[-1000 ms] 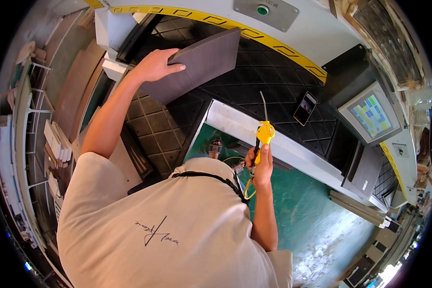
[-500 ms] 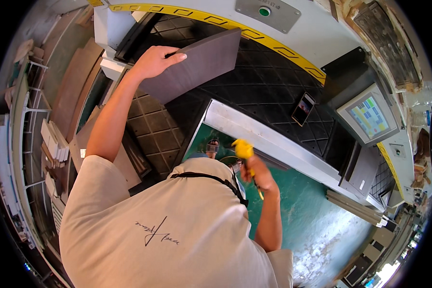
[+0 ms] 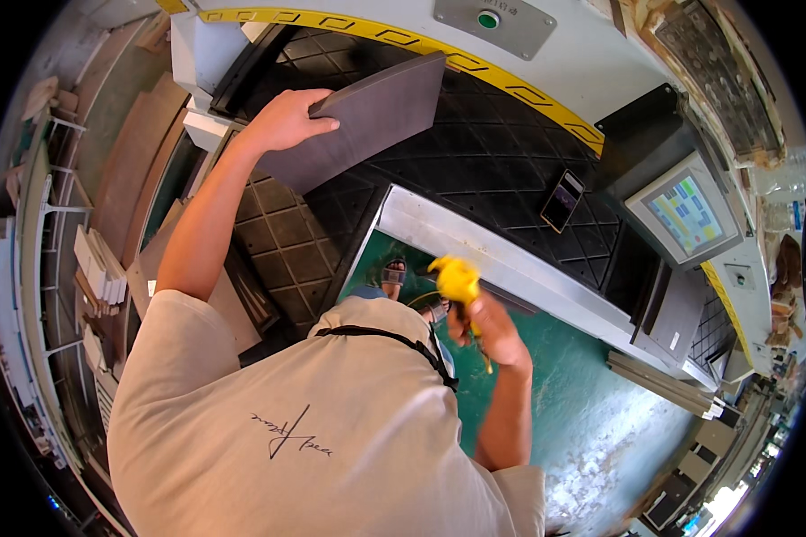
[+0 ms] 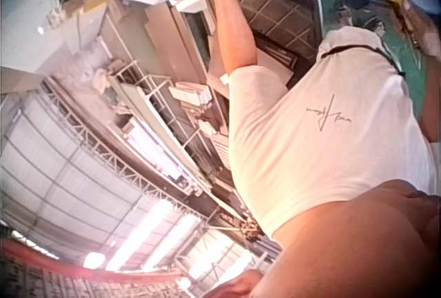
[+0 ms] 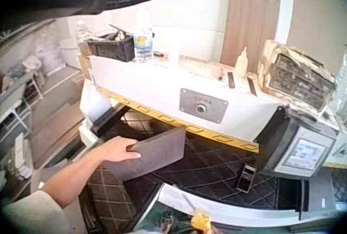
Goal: The person cleans a stack of grey rectangular panels using a yellow air blower, a white cloth, and a water bottle. They wipe the surface of each panel, spray it with water, and scrub it with a brush before moving to the next one.
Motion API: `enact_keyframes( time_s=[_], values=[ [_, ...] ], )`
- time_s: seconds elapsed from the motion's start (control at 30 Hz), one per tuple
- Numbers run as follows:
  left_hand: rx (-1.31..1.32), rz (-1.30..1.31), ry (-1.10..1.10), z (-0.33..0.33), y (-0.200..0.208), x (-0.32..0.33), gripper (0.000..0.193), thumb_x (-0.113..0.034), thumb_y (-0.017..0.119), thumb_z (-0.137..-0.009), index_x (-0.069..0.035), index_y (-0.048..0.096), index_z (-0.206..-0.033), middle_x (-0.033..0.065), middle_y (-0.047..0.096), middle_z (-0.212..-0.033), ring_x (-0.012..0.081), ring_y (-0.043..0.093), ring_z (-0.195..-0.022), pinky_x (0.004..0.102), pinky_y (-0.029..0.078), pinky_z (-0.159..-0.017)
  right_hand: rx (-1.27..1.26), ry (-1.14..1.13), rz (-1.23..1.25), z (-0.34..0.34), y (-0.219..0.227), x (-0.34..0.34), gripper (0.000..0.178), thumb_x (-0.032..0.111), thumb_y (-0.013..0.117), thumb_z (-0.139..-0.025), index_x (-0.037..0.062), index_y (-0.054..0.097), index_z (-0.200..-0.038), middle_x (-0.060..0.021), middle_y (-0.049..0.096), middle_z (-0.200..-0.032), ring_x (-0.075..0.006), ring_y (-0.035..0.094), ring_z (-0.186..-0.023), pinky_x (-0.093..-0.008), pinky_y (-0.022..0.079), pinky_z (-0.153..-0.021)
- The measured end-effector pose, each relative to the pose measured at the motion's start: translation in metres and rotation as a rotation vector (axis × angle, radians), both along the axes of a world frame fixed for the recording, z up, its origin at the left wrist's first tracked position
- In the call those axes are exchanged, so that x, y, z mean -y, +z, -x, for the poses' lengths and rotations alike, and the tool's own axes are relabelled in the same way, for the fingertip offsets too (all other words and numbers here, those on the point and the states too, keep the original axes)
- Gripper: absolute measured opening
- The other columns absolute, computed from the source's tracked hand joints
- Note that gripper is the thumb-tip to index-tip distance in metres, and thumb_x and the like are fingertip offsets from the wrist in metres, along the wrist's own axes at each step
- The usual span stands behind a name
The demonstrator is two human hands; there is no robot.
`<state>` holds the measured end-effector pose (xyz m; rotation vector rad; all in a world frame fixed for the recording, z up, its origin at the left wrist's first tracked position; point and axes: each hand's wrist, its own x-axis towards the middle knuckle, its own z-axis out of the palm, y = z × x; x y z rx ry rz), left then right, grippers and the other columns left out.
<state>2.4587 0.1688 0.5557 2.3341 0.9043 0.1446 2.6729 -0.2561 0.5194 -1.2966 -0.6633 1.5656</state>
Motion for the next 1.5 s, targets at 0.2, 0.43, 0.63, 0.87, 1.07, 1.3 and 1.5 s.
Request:
enact_keyframes(
  time_s=[0.2,0.43,0.63,0.87,1.07,1.3,1.5],
  values=[
    [-0.008,0.028,-0.008,-0.003,0.004,0.005,0.047,-0.035,0.074,-0.093,-0.009,0.069,-0.131,0.0182,0.077,-0.107,0.0354,0.074,-0.095,0.0412,0.056,-0.087,-0.042,-0.485,-0.039,-0.016,-0.022,0.012,0.056,0.057,0.044,-0.108,0.0039,0.058,-0.119,-0.0057,0.059,-0.081,-0.0154,0.056,-0.067,-0.0281,0.043,-0.060],
    [-0.051,0.064,-0.039,-0.006,0.012,0.010,0.050,-0.033,0.073,-0.096,-0.006,0.064,-0.137,0.0177,0.077,-0.111,0.0314,0.075,-0.099,0.0394,0.055,-0.091,-0.095,-0.511,0.061,-0.008,-0.031,0.039,0.058,0.057,0.038,-0.110,0.0050,0.053,-0.089,-0.0071,0.054,-0.071,-0.0175,0.052,-0.063,-0.0308,0.042,-0.059],
    [-0.150,0.156,-0.093,-0.003,0.006,0.003,0.055,-0.031,0.071,-0.097,-0.005,0.059,-0.144,0.0176,0.075,-0.121,0.0290,0.073,-0.108,0.0383,0.054,-0.096,-0.037,-0.108,0.154,-0.002,-0.024,0.055,0.058,0.063,0.042,-0.106,0.0063,0.056,-0.102,-0.0064,0.057,-0.076,-0.0182,0.056,-0.064,-0.0315,0.043,-0.059],
    [-0.108,0.207,-0.122,-0.005,0.005,0.009,0.058,-0.031,0.071,-0.097,-0.005,0.057,-0.146,0.0175,0.075,-0.123,0.0276,0.072,-0.110,0.0382,0.053,-0.099,-0.005,-0.208,0.293,-0.002,-0.048,0.077,0.051,0.057,0.041,-0.110,0.0086,0.056,-0.099,-0.0038,0.058,-0.075,-0.0143,0.054,-0.062,-0.0283,0.040,-0.057],
    [-0.100,0.208,-0.167,-0.006,0.000,0.026,0.065,-0.028,0.072,-0.093,-0.009,0.051,-0.152,0.0198,0.073,-0.125,0.0334,0.070,-0.114,0.0408,0.052,-0.100,-0.272,-0.553,0.121,-0.013,-0.070,0.090,0.063,0.064,0.042,-0.106,0.0032,0.059,-0.104,-0.0063,0.058,-0.073,-0.0190,0.054,-0.063,-0.0314,0.044,-0.061],
    [0.047,-0.027,-0.272,-0.010,-0.071,0.128,0.076,-0.009,0.076,-0.081,-0.005,0.044,-0.149,0.0259,0.056,-0.145,0.0460,0.054,-0.134,0.0512,0.043,-0.113,-0.341,-0.366,0.144,-0.013,-0.056,0.108,0.054,0.055,0.040,-0.109,0.0036,0.057,-0.100,-0.0081,0.061,-0.076,-0.0176,0.055,-0.063,-0.0322,0.044,-0.060],
    [-0.075,-0.243,-0.221,-0.004,-0.160,0.200,0.085,-0.003,0.078,-0.077,-0.011,0.043,-0.154,0.0192,0.035,-0.165,0.0409,0.029,-0.155,0.0598,0.026,-0.124,-0.018,0.025,0.338,-0.007,-0.040,0.107,0.047,0.049,0.038,-0.114,0.0070,0.054,-0.100,-0.0055,0.060,-0.077,-0.0162,0.059,-0.064,-0.0298,0.046,-0.060]
  ],
)
